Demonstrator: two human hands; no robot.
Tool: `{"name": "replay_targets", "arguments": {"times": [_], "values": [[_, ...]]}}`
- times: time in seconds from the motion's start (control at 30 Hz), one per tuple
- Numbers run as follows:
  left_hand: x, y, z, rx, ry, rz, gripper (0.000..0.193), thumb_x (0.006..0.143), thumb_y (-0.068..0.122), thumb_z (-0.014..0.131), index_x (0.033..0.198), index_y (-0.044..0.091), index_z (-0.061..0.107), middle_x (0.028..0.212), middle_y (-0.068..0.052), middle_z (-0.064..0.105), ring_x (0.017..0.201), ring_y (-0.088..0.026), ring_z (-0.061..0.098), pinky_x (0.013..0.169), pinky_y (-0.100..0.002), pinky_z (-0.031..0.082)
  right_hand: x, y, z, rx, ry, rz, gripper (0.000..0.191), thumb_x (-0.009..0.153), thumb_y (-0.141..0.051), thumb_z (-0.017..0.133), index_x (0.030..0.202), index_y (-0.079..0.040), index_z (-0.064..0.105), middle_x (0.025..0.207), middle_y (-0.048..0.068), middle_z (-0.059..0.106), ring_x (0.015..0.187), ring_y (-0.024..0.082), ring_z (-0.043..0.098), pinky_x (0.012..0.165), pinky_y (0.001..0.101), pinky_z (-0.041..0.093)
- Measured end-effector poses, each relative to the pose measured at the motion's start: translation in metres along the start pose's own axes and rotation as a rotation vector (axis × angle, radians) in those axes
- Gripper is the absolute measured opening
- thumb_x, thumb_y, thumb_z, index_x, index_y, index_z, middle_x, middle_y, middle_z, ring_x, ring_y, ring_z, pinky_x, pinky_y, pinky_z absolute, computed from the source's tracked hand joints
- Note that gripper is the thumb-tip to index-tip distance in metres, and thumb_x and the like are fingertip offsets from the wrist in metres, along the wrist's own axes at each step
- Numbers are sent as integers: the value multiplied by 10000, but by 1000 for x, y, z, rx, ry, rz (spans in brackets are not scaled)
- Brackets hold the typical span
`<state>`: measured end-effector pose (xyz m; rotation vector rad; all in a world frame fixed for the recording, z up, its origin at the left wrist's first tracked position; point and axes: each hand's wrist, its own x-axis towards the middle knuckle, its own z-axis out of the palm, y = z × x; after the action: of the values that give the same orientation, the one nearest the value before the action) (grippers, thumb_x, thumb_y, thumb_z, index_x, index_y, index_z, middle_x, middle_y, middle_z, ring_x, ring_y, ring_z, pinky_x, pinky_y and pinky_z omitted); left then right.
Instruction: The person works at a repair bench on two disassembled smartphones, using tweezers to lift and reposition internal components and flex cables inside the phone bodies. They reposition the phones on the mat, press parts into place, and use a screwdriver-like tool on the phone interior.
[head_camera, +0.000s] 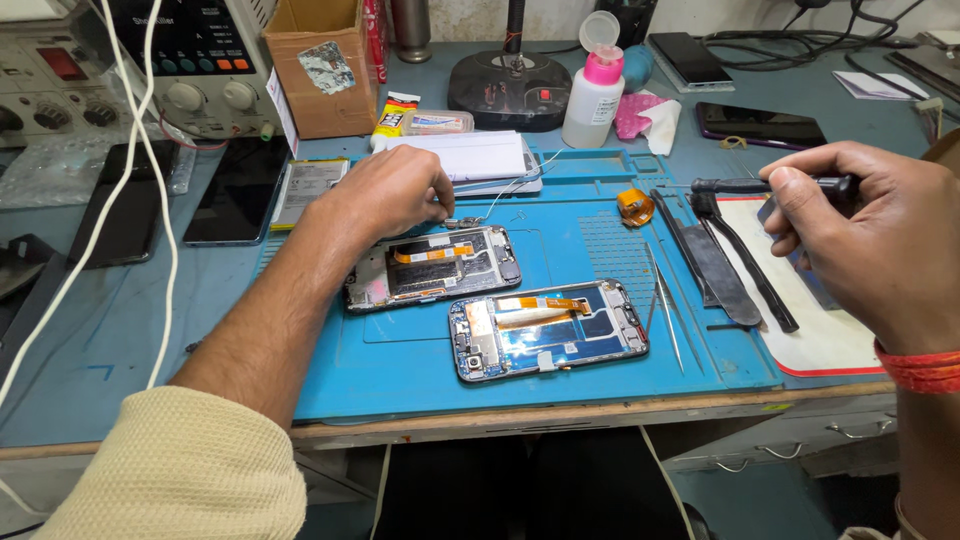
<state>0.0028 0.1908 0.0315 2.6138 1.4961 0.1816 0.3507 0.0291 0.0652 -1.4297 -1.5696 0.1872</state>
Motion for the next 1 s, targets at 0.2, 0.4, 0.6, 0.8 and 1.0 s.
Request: {"name": "replay_targets", "arguments": {"times": [0.2,0.4,0.6,0.8,1.0], "values": [[10,1,2,75,14,69,121,776,167,813,894,174,839,1003,-79,784,992,-261,719,870,-422,557,-4,-10,3,-34,-20,18,190,1067,-137,650,1097,38,717,780,77,687,654,96,650,556,227,500],[8,2,8,85,58,93,100,784,143,767,858,89,810,928,-168,762,908,-307,726,846,-436,563,-7,-15,5,4,-72,-15,186,1050,-132,652,1108,35,711,800,85,708,684,106,669,570,234,526],[-22,22,6,-414,494,218,111,803,122,742,813,12,735,819,-115,745,787,-212,731,755,-342,583,-17,-20,6,242,-144,-129,180,1017,-73,698,1155,37,663,933,98,734,871,131,734,721,252,598],[-97,63,22,-911,471,172,94,861,87,776,902,23,721,843,-52,775,796,-80,736,764,-264,607,-22,-31,24,508,-216,-99,186,988,-111,687,1100,19,617,1084,146,718,1004,169,726,870,320,659],[-142,83,33,-1010,436,136,412,815,73,822,1191,67,653,836,-34,796,820,-99,760,795,-276,588,-24,-43,51,586,-335,-174,323,998,-106,684,1219,-10,469,1137,201,727,1102,231,747,920,364,631]]}}
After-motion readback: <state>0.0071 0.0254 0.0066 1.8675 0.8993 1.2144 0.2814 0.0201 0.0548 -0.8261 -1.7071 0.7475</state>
